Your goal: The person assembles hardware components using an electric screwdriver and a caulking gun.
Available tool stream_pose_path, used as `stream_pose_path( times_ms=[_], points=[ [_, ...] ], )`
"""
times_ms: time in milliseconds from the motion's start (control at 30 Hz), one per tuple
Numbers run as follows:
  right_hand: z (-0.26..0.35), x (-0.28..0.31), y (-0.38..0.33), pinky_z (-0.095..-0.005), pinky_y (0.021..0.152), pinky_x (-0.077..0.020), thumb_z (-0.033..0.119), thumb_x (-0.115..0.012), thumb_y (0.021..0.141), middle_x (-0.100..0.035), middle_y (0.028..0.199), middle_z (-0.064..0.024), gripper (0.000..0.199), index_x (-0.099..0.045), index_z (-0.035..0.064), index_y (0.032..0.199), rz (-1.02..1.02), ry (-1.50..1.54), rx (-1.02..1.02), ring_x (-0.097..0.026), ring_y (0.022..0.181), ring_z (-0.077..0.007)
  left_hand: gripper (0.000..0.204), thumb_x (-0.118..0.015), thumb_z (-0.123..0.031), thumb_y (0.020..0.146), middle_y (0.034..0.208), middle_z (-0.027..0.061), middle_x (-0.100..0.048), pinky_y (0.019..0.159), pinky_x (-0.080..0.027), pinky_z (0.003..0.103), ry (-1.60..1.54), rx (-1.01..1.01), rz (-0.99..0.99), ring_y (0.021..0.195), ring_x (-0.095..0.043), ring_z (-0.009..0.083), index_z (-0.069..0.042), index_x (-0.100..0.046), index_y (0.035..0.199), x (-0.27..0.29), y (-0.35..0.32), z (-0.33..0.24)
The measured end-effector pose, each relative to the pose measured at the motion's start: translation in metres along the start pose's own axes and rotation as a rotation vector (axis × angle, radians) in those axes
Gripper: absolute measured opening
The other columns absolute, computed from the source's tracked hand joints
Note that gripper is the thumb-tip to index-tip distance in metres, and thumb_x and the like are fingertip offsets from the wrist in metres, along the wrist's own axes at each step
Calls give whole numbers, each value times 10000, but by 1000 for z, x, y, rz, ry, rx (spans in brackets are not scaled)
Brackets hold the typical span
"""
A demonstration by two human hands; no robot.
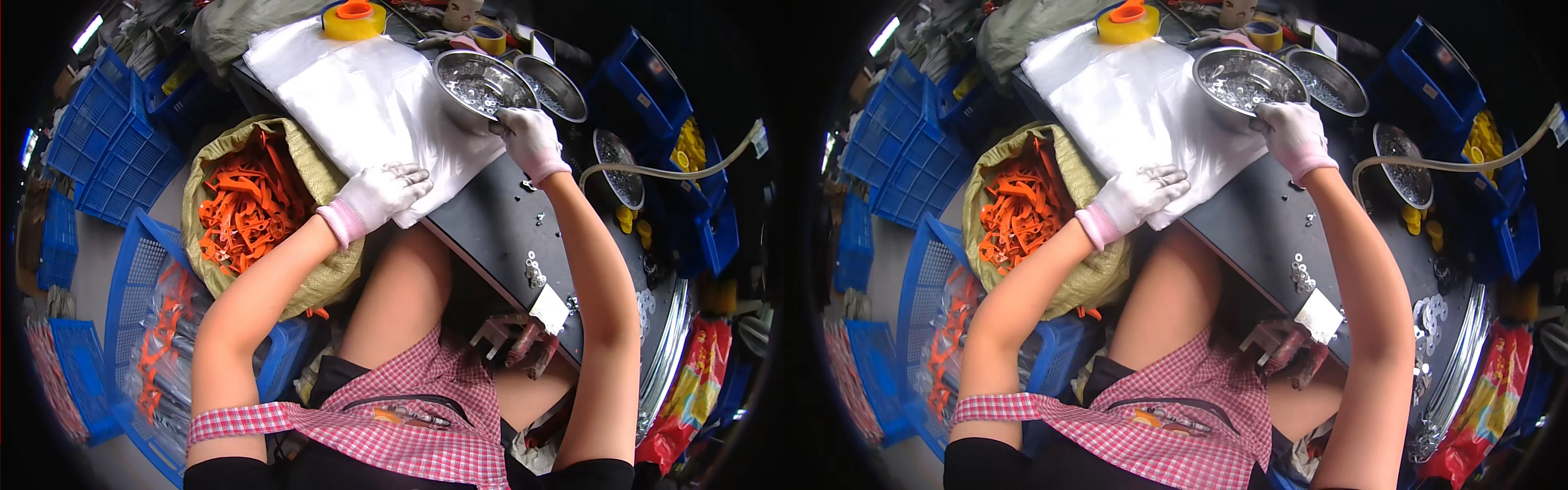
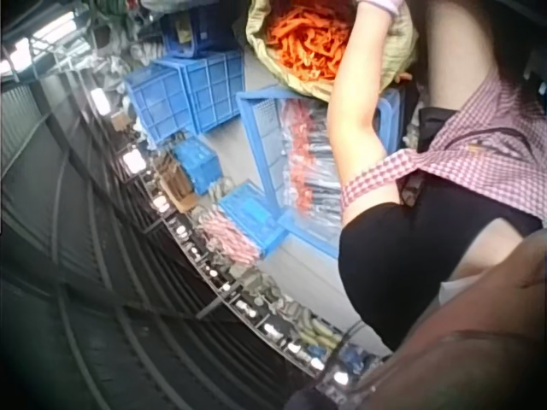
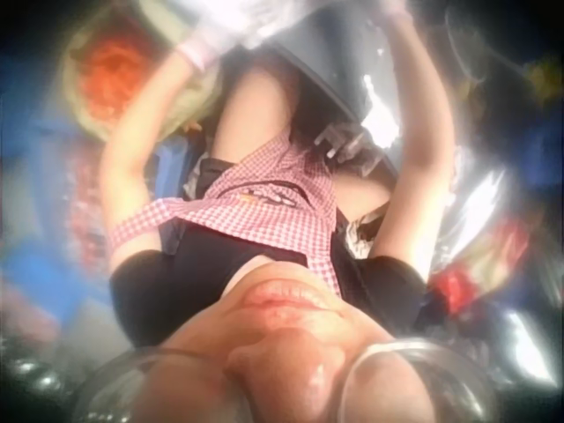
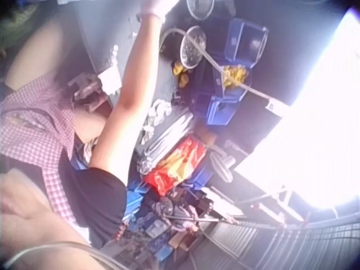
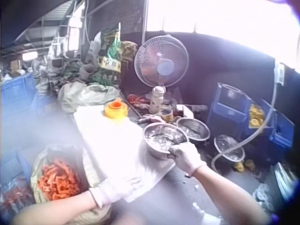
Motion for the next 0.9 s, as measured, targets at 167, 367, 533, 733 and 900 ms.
stream_pose_path(
  times_ms=[167, 367, 533, 733, 900],
  points=[
    [-2, -1, 0, -420, 712, -495, 201, -691, 777, -656, 747, -130, 123, -677, 81, 758, -21, 24, -40, -636, 741, -335, 318, -619, -92, 777, 1136, 92, -660, 947, -478, 370, -272, 45, -1, 1082, -620, 245, -74, -645, 1093, 15, 1, 2],
    [2, -2, -1, -422, 703, -490, 214, -677, 793, -655, 748, -130, 135, -668, 80, 773, 27, -37, -13, -634, 744, -330, 235, -637, -101, 813, 1090, 90, -681, 929, -487, 380, -399, 64, -16, 1062, -634, 250, -72, -678, 1043, 19, -10, 6],
    [7, 4, 3, -451, 828, -469, 205, -637, 821, -671, 933, -135, 182, -665, 97, 964, 243, -116, -75, -627, 918, -327, 286, -662, -167, 815, 1137, 96, -663, 968, -468, 382, -342, 59, -31, 1101, -617, 250, -77, -658, 1086, 11, -16, 3],
    [107, 23, -19, -494, 1071, -337, 265, -784, 687, -422, 1388, -237, 829, -391, 87, 1395, 241, 288, 307, -427, 1264, -422, 745, -439, -698, 847, 1206, 193, -593, 1056, -353, 500, -548, -37, 16, 1193, -529, 373, -81, -585, 1239, 58, -15, 30],
    [154, -8, -50, -521, 1113, -266, 257, -786, 673, -262, 1505, -229, 966, -263, 167, 1480, 412, 111, 253, -303, 1374, -399, 373, -654, -133, 835, 1107, 161, -648, 903, -480, 298, -363, 896, -736, 1040, -626, 239, -25, -582, 1185, 56, -55, 247]
  ],
)
Point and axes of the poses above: each hand's wrist, its own y-axis towards the middle knuckle, its own x-axis out of the back of the hand, z = x × y, the point moved 2 cm from there along y, towards the middle knuckle
